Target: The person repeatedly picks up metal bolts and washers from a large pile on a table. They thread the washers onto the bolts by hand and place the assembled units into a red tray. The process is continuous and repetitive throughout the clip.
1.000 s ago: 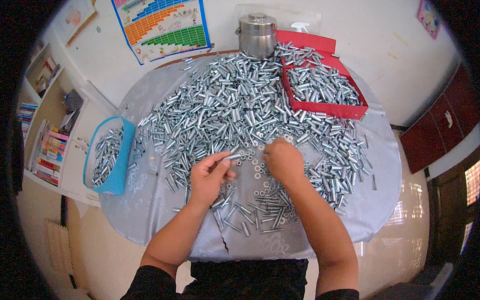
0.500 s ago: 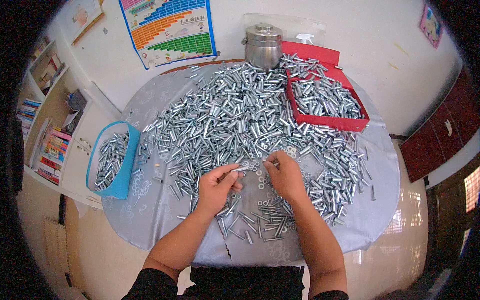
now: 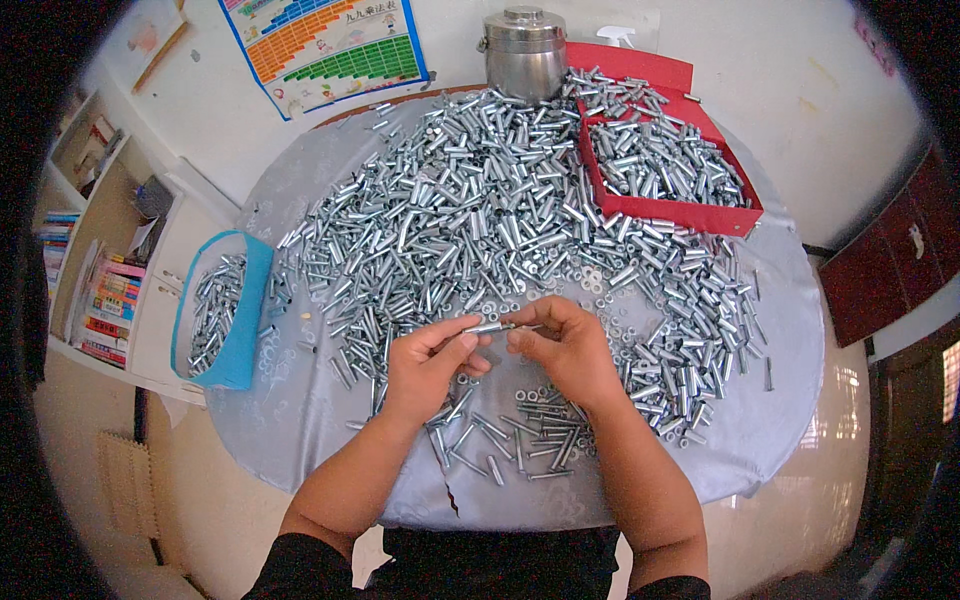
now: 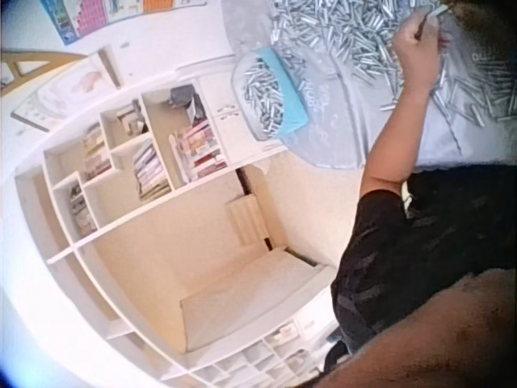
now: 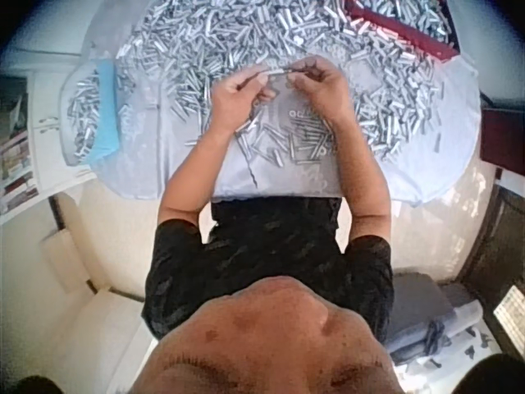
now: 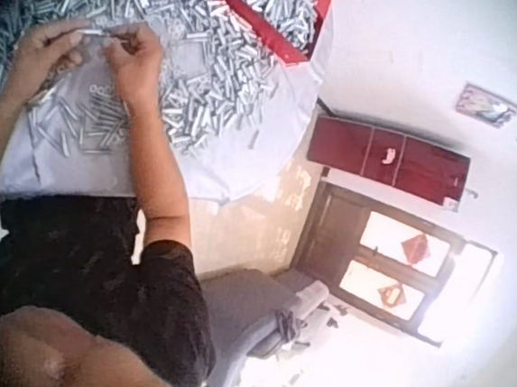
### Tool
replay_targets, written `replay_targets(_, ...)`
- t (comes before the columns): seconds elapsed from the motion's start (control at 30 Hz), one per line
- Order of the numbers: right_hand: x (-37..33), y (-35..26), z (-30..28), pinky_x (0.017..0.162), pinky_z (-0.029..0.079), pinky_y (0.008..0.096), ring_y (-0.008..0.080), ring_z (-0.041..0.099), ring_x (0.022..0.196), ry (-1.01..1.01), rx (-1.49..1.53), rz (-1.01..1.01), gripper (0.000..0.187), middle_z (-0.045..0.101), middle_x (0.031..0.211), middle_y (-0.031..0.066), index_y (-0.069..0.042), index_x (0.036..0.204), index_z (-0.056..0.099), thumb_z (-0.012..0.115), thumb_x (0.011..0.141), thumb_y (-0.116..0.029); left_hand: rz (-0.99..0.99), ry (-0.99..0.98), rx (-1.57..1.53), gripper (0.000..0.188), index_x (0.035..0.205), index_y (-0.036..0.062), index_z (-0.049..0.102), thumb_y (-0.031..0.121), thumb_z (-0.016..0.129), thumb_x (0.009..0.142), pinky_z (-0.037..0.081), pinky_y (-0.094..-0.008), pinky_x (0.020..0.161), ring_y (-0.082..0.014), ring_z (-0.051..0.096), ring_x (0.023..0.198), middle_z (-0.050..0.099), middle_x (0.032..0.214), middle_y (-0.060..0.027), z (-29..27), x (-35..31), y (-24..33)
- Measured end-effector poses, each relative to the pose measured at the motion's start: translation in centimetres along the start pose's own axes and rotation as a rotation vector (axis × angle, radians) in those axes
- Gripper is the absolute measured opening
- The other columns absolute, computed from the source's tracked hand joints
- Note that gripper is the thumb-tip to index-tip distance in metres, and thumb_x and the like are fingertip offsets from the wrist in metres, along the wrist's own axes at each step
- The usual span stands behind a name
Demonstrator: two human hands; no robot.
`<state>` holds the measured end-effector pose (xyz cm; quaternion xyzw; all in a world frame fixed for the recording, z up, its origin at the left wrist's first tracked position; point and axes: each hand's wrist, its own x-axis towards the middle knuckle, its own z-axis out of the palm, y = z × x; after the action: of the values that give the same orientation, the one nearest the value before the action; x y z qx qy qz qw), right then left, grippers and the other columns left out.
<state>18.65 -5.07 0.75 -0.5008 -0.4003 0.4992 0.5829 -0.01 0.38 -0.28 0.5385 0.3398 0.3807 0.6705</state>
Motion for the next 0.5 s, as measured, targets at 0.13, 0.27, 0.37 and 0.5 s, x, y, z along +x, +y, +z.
replay_targets(0.13,-0.2,0.4,-0.6,0.071,0.052,0.0259,0.0134,0.066,0.083,-0.041,-0.110,0.017,0.019,0.069,0.094,0.0075,0.002,0.102,0.066,0.070,0.083,-0.002,-0.019,-0.030,0.001,0.026,0.117,-0.0051,0.062,0.006,0.059,0.093,0.058,-0.0277,0.065,-0.0177,0.069,0.075,0.070,0.098,-0.0158,0.2,-0.1,0.1)
replay_targets(0.27,-0.2,-0.5,-0.6,0.068,0.051,0.0253,0.0119,0.064,0.079,0.060,-0.247,-0.035,0.024,0.069,0.090,0.0054,0.001,0.105,0.067,0.072,0.083,-0.006,-0.027,-0.029,-0.025,0.027,0.117,-0.0047,0.062,0.006,0.059,0.093,0.058,-0.0273,0.065,-0.0173,0.069,0.075,0.070,0.099,-0.0160,-0.1,0.0,0.0)
replay_targets(0.37,0.3,-0.2,-1.7,0.065,0.049,0.0268,0.0138,0.064,0.072,0.291,-0.354,-0.103,0.017,0.069,0.087,0.0070,-0.001,0.098,0.070,0.071,0.083,-0.009,-0.015,0.036,-0.055,0.026,0.117,-0.0031,0.062,0.005,0.058,0.093,0.057,-0.0267,0.064,-0.0166,0.069,0.073,0.070,0.099,-0.0148,-0.1,0.1,0.1)
replay_targets(0.5,0.3,-0.2,-2.6,0.067,0.050,0.0344,0.0254,0.064,0.074,0.225,-0.848,-0.304,0.011,0.067,0.083,0.0115,-0.004,0.088,0.071,0.071,0.079,-0.010,-0.005,0.065,-0.012,0.026,0.117,-0.0024,0.062,0.006,0.058,0.093,0.052,-0.0218,0.059,-0.0139,0.068,0.072,0.071,0.099,-0.0131,-0.1,0.1,0.3)
